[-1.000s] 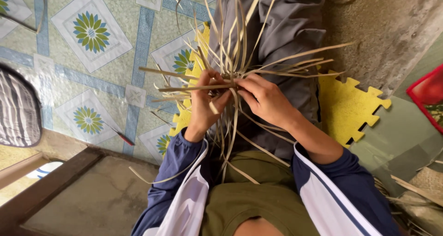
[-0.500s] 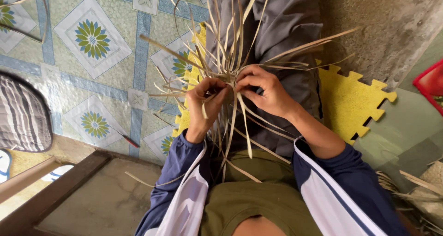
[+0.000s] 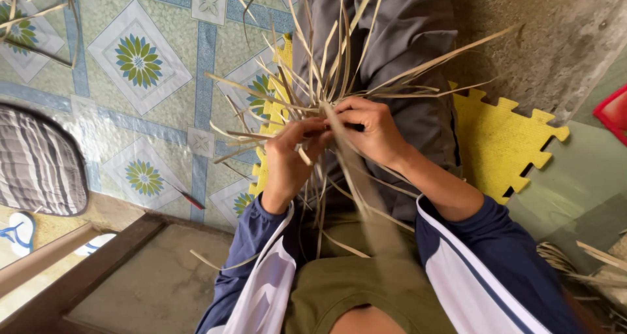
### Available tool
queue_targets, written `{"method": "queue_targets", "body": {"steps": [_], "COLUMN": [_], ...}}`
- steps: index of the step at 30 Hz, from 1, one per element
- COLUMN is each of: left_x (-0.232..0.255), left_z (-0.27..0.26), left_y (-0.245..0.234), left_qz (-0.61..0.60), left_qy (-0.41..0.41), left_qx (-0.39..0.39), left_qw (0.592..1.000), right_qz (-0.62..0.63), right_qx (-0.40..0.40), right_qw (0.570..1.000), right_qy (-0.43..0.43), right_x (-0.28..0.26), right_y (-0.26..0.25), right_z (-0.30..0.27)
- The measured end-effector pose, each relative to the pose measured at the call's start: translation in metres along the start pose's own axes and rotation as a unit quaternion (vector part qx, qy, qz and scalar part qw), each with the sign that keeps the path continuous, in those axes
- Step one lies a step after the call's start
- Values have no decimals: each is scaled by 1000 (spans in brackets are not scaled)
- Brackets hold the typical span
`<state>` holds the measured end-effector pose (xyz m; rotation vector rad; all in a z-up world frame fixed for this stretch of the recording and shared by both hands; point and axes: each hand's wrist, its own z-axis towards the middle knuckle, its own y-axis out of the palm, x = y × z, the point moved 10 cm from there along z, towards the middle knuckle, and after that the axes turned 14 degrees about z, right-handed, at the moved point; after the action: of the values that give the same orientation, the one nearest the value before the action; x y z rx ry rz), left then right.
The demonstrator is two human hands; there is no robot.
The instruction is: Weaving thin strips of material together to form a circular base
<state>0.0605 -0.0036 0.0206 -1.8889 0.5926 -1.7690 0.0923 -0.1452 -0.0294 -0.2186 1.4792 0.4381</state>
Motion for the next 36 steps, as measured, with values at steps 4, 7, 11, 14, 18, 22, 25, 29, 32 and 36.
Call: {"method": "queue_targets", "body": {"steps": [4, 7, 11, 14, 18, 22, 25, 29, 32, 36], "left_x": [4, 9, 10, 9, 4, -13, -30, -44, -50, -40], "left_z": [-2, 1, 2, 4, 5, -1, -8, -9, -12, -6], "left_y": [-4, -8, -7, -6, -4, 3, 7, 11, 17, 11], "left_qz": [16, -4, -24, -46, -32, -30, -12, -63, -82, -74], "left_qy": [11, 11, 6, -7, -28, -48, -83, -134, -152, -136], "left_qx": [37, 31, 20, 9, -5, -2, 6, 5, -6, -5], "left_qw": [999, 999, 999, 999, 999, 998, 996, 989, 985, 988], "right_qz": [-12, -10, 17, 31, 49, 19, 0, -131, -222, -242], "right_qx": [2, 1, -24, -21, 2, 43, 67, 59, 27, 10], "right_qw": [1000, 1000, 999, 997, 997, 999, 997, 977, 949, 941], "right_qy": [-11, 16, 41, 71, 58, 11, -33, -159, -222, -237], "right_x": [-1, 3, 6, 16, 20, 1, -11, -37, -46, -53], "right_y": [1, -1, 5, 4, 2, -1, -2, 9, 20, 25], "right_z": [2, 8, 10, 8, 7, 5, -6, -27, -36, -31]}}
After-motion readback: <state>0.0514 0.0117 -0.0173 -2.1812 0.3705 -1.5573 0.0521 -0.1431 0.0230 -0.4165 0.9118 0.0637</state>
